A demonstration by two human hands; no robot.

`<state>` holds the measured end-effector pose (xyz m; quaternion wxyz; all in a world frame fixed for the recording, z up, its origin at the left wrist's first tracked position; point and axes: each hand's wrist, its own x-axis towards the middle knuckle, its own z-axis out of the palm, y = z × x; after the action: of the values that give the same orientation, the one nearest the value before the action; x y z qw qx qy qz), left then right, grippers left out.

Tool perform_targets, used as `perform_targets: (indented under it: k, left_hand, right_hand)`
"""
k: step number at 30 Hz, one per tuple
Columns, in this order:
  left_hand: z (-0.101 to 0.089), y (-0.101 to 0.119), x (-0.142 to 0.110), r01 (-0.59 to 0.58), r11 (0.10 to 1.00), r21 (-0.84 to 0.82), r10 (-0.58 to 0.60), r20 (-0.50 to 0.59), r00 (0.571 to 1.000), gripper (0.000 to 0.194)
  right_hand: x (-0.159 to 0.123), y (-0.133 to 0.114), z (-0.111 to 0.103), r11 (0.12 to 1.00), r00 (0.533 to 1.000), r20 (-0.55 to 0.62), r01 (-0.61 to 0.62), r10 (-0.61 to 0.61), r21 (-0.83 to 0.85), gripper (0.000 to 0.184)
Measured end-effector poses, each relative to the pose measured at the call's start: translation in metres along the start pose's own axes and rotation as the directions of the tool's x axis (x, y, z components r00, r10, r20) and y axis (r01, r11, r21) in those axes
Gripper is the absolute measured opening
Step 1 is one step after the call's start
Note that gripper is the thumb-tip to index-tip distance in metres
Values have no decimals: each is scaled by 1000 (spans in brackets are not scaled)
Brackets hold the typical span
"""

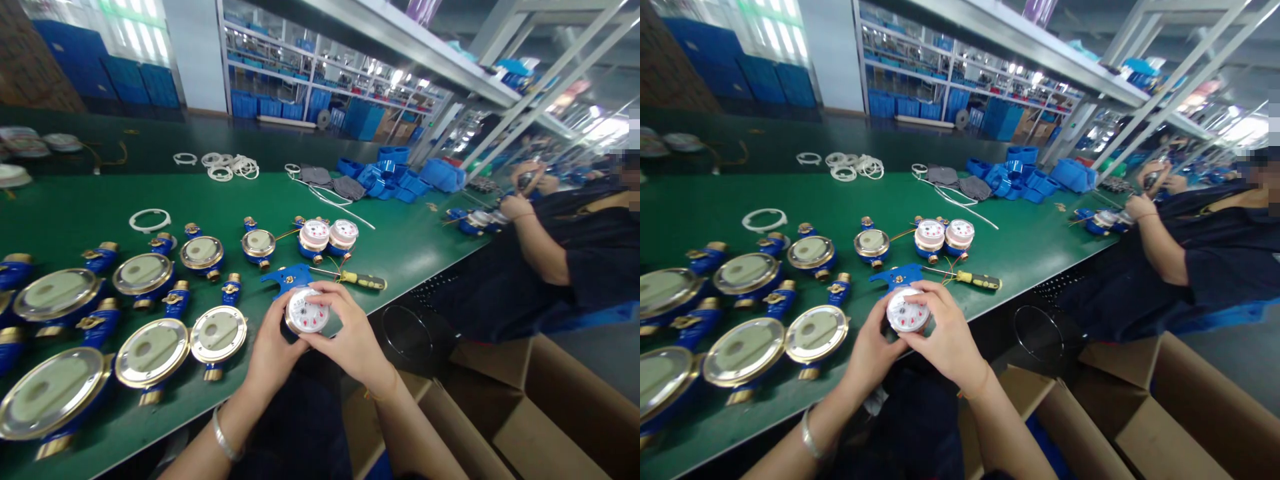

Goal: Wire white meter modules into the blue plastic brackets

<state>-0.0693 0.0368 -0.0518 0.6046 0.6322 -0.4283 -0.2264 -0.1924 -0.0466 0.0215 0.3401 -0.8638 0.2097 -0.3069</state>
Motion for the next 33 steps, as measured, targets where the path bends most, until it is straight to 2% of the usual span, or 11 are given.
perform_targets:
  k: [11,17,20,22,28,33]
  left_hand:
    - [-1,6,0,25,999,20,-25,-3,1000,65]
    - [-3,4,0,29,1000,11,-29,4,1000,72]
    - [-3,2,1,18,1000,7,-18,14,1000,69]
    - [-2,2,1,11,1000,2,-11,20,1000,66]
    - [-1,4,2,17,1000,5,-17,3,1000,64]
    - [-2,1,2,-12,1000,19,12,18,1000,69]
  right_hand:
    - [4,0,-2,995,994,-33,-104,104,15,40]
    - [3,-7,3,986,991,-62,-122,116,-109,40]
    - [3,-8,4,981,988,-91,-139,127,-133,41]
    - [4,-6,1,985,990,-68,-132,125,-114,40]
    - [10,5,-12,997,991,114,-69,66,19,42]
    - [10,6,-13,995,990,113,-88,83,39,40]
